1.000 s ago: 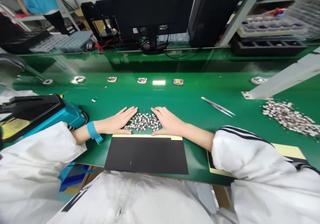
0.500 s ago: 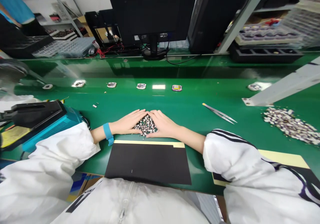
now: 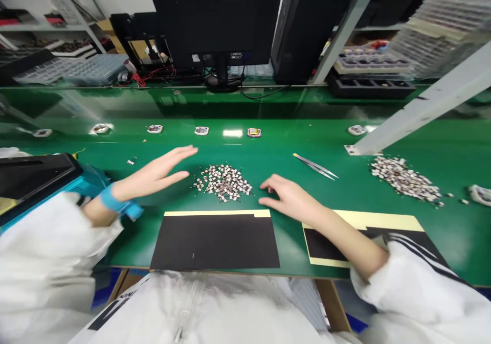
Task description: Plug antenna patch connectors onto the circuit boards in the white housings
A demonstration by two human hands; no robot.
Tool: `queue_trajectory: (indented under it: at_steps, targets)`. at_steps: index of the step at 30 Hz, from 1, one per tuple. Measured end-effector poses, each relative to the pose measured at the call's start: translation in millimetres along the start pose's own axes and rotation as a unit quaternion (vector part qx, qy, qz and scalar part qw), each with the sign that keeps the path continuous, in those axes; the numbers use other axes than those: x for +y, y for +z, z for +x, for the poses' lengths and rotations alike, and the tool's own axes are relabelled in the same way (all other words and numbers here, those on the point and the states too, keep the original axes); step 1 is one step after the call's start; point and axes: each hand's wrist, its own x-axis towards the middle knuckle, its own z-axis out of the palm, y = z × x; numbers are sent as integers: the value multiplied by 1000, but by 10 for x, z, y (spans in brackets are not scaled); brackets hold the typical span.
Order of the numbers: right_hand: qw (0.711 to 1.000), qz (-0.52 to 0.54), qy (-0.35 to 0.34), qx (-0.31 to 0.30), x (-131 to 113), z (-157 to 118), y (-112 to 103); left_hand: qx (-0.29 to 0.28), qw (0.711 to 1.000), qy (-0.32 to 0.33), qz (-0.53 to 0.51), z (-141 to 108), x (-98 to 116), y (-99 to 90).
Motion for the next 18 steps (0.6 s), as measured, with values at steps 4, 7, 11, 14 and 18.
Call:
queue_trajectory:
  at_steps: [4,7,11,14,18]
  targets:
    - [999,-11,18,-47,-100,-394,60,-32,997,-63,42,-700,267,44]
    - [999,-17,42,-15,-31,-604,21,-90,993,-48,61,-996,446,346]
    - [997,-53,56,-2,266,-1102,-63,-161,983,22,86,-1074,592,690]
    - [986,-139,93,-11,454,-1599,36,-164,980,53,97,-1065,624,848]
    - [973,-180,122,81,400,-2043,267,-156,980,76,100,-1062,624,939]
